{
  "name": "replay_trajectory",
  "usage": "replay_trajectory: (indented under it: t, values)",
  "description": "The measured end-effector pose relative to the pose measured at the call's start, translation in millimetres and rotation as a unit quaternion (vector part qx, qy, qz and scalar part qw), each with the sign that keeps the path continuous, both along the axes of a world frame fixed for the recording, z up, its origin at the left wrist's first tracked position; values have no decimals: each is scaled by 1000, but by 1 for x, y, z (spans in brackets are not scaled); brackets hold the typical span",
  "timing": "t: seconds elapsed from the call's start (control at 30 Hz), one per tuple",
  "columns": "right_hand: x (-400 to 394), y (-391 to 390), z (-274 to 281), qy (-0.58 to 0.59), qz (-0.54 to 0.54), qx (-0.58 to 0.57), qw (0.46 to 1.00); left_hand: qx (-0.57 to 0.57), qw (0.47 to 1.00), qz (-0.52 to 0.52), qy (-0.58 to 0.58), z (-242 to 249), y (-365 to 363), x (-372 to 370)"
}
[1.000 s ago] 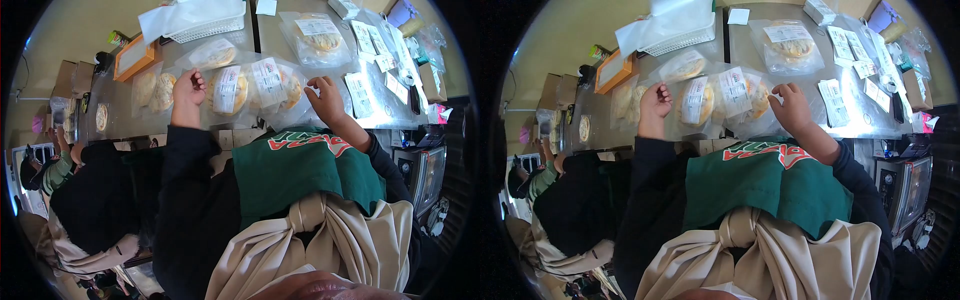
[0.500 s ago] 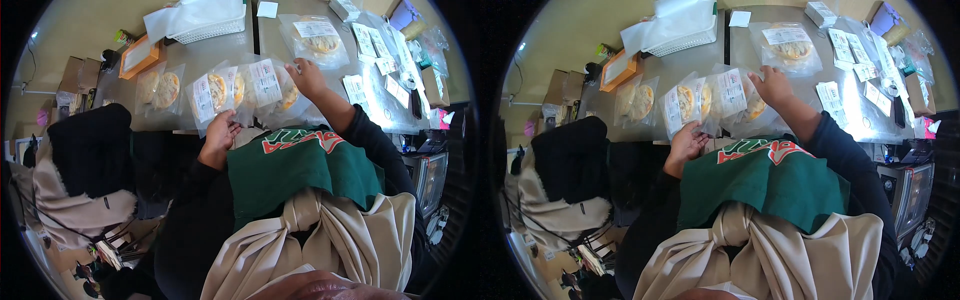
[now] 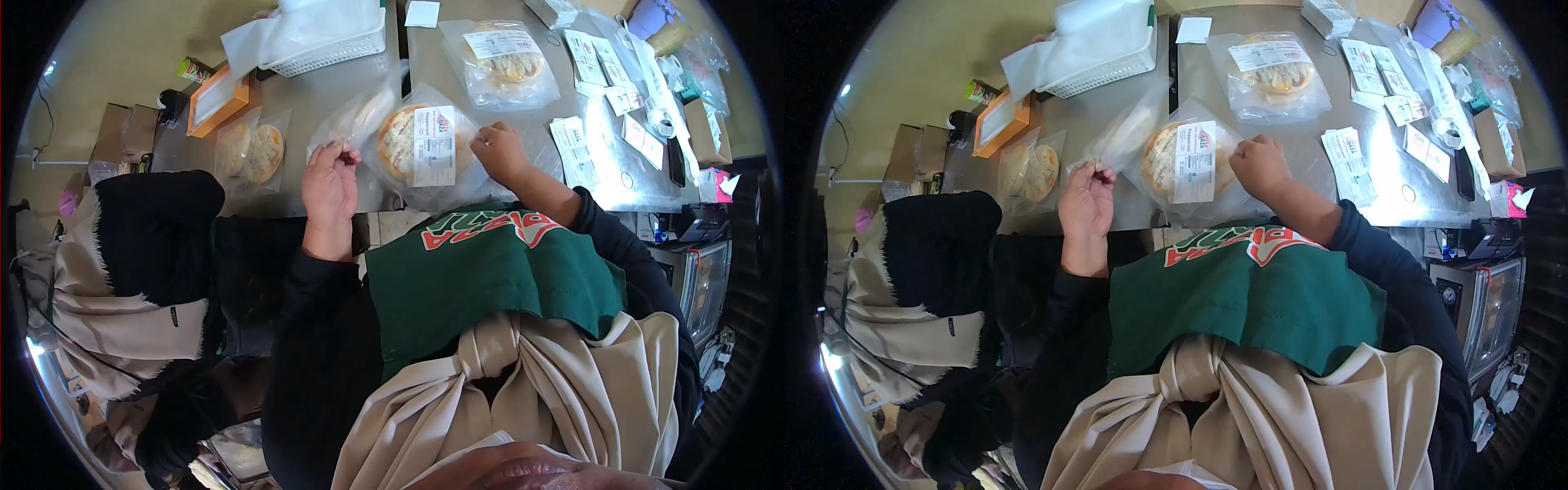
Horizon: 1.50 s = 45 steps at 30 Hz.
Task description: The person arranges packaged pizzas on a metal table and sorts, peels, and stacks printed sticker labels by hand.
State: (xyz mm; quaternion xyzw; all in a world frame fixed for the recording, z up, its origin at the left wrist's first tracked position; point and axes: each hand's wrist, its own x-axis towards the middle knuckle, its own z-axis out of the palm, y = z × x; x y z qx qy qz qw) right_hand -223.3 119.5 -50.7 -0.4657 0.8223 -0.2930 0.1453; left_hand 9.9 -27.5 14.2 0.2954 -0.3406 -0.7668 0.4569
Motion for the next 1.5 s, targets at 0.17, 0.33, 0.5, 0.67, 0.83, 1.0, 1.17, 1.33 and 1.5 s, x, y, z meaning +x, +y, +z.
replay_trajectory:
  t: [0.17,0.33,0.5,0.67,0.83,1.0,1.17,1.33,1.5]
  values:
    - [-18,20,-6,-155,-8,31,987,-84,988,-130,-3,8,40,-19]
    - [-26,38,-3,-371,-26,57,927,-44,956,-236,-170,-42,73,-4]
    - [-31,44,-3,-593,-175,-48,785,-25,898,-312,-309,-40,73,-9]
    - [-34,34,9,-521,-172,-99,830,-57,842,-350,-406,-41,71,-9]
    - [-41,19,-18,-374,-75,-5,925,-122,895,-247,-352,-74,56,-3]
    - [-34,18,5,-306,-49,85,947,19,911,-156,-381,-66,64,-4]
    - [-40,15,-11,-343,-4,108,933,210,939,-163,-219,-63,79,-14]
    - [-34,5,-6,-289,15,96,952,270,920,-163,-234,-39,78,-33]
    - [-33,3,26,-223,129,-34,966,83,931,-149,-324,-39,60,-20]
